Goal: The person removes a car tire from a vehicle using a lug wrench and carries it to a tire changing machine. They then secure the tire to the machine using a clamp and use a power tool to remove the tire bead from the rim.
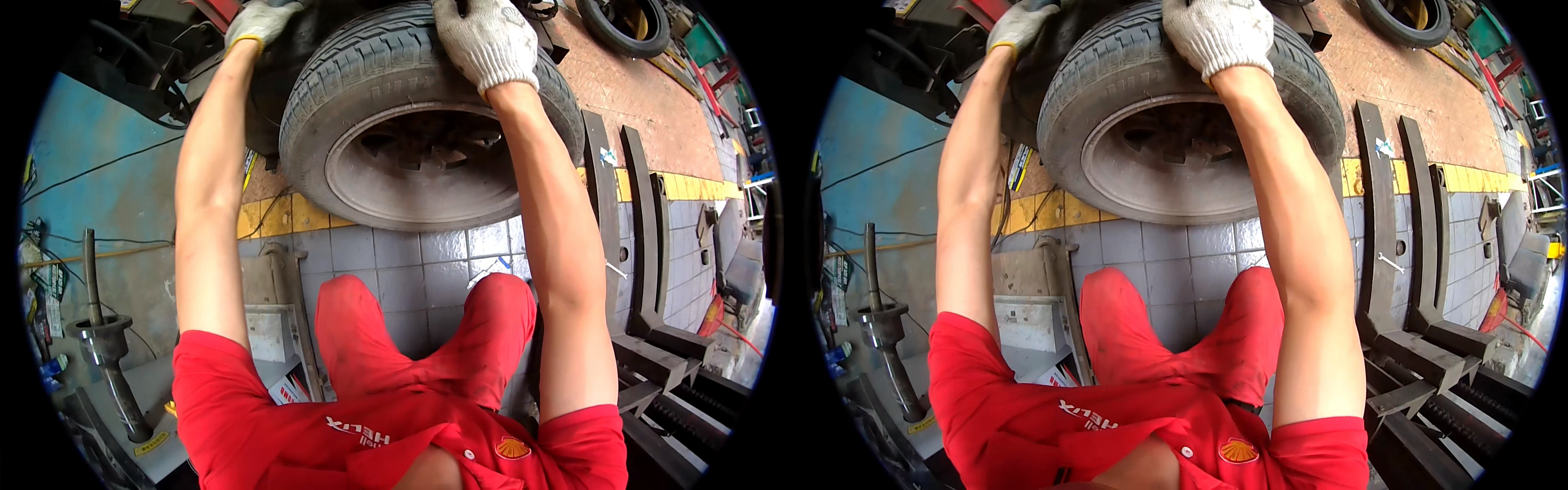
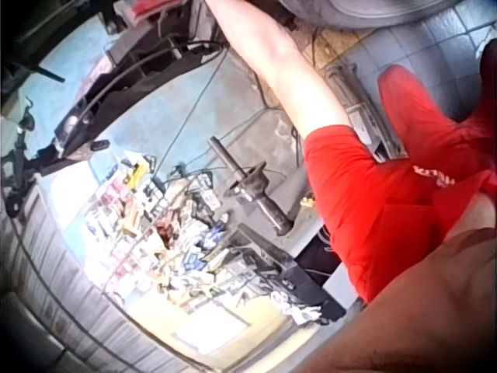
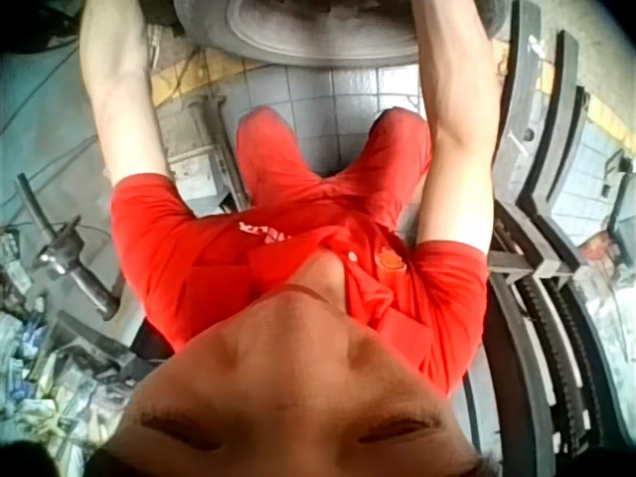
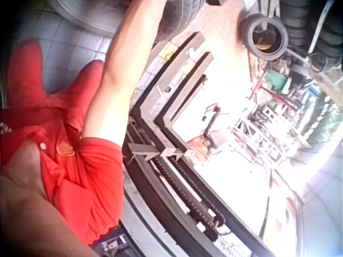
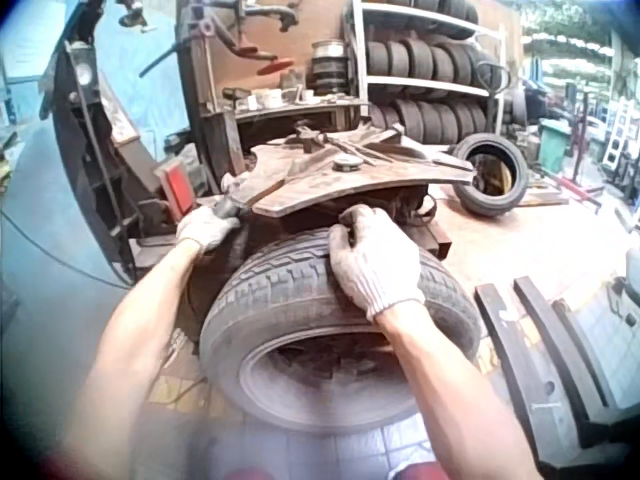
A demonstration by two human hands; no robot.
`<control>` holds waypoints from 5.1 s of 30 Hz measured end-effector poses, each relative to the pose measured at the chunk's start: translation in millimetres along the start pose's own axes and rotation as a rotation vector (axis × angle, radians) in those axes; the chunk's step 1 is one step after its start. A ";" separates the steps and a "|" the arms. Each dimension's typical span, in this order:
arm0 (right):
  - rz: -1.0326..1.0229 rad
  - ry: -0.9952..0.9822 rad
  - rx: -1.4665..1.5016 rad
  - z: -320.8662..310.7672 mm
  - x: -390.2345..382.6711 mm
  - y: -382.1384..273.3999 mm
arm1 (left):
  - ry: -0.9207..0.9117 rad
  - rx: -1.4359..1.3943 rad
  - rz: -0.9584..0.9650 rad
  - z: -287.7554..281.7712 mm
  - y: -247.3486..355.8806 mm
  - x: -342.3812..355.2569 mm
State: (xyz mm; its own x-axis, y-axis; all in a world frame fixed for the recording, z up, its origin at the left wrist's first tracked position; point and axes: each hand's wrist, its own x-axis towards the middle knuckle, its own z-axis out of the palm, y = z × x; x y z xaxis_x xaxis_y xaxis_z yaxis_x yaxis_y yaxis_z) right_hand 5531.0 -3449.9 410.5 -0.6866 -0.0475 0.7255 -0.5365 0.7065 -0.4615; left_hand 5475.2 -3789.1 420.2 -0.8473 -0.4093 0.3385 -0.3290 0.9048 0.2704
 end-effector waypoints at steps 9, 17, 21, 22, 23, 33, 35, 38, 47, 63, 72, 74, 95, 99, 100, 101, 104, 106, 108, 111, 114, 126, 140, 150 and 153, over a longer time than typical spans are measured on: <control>-0.009 0.025 0.062 -1.4 1.8 -2.3 | 0.019 -0.596 -0.186 -116.5 -70.1 -113.5; 0.000 0.096 0.542 -30.1 -93.8 -43.8 | 0.089 -1.009 -0.217 -133.1 -42.7 -316.3; 0.353 -0.473 0.969 -50.7 -230.6 -111.9 | 0.002 -0.978 -0.357 -93.6 3.6 -407.4; 0.410 -0.550 0.955 -53.0 -247.9 -119.2 | 0.051 -0.980 -0.246 -64.7 -3.7 -430.5; 0.469 -0.627 0.932 -52.8 -262.2 -121.3 | 0.095 -0.989 -0.137 -33.2 -10.1 -453.1; 1.020 -0.413 0.952 -50.3 -347.0 -44.7 | -0.601 -0.865 -0.255 46.2 24.8 -539.5; 1.144 -0.441 1.117 -55.3 -346.2 -32.2 | -0.797 -1.148 -0.394 41.5 30.8 -531.4; 1.239 -0.411 1.088 -47.8 -346.6 -26.6 | -0.749 -1.141 -0.363 58.7 34.3 -542.3; 1.294 -0.573 0.532 -26.1 -366.7 10.7 | -0.824 -0.616 -0.381 65.9 56.0 -553.7; 1.234 -0.679 0.871 -5.2 -395.0 30.9 | -0.696 -0.608 0.179 -21.2 24.8 -406.7; 1.137 -0.857 0.321 22.6 -387.7 38.0 | -0.160 -0.241 0.828 -34.5 117.9 -137.4; 1.139 -0.827 0.166 26.6 -390.7 53.9 | -0.224 -0.286 0.739 -32.6 132.5 -154.6; 1.261 -0.800 -0.059 23.4 -401.3 118.9 | -0.201 -0.292 0.923 -29.7 255.7 -247.2; 1.214 -0.629 -0.117 13.5 -423.0 141.4 | -0.305 -0.239 1.066 -39.5 285.0 -243.4; 1.178 -0.689 -0.085 12.2 -424.4 141.3 | -0.281 -0.296 1.069 -42.5 287.2 -254.4; 1.141 -0.746 -0.054 12.4 -425.4 140.2 | -0.312 -0.269 1.086 -43.8 297.8 -258.2; 1.247 -0.797 0.126 1.5 -406.1 121.0 | -0.350 -0.187 1.071 -28.8 312.2 -260.4; 1.330 -0.671 0.007 -16.5 -393.2 114.3 | -0.354 -0.182 1.110 -26.6 319.1 -259.1; 1.333 -0.622 -0.034 -22.3 -397.8 133.7 | -0.356 -0.130 1.134 -28.5 337.2 -260.6; 1.291 -0.779 -0.049 -25.6 -397.2 142.9 | -0.409 -0.127 1.158 -32.5 351.5 -255.0; 1.140 -0.899 -0.005 -30.5 -393.4 132.2 | -0.367 -0.030 1.129 -27.3 352.4 -243.2; 1.251 -0.654 -0.126 -60.0 -404.1 130.5 | -0.379 -0.055 1.069 -20.1 368.6 -243.1; 1.312 -0.629 -0.222 -108.9 -429.0 132.0 | -0.303 -0.104 1.186 0.6 364.0 -236.5; 1.190 -0.726 -0.105 -58.2 -409.3 127.9 | -0.345 -0.104 1.123 -20.1 354.9 -236.7; 1.164 -0.796 -0.143 -38.1 -397.6 128.9 | -0.366 -0.109 1.089 -27.6 343.1 -239.1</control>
State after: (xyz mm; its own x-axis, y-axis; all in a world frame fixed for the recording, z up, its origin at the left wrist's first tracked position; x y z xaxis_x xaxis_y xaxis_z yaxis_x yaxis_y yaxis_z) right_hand 5753.5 -3313.0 82.1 -0.8098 0.2573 -0.5273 0.5396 0.6795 -0.4971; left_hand 5576.4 -3384.1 456.9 -0.7358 0.6572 0.1636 0.6737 0.7349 0.0779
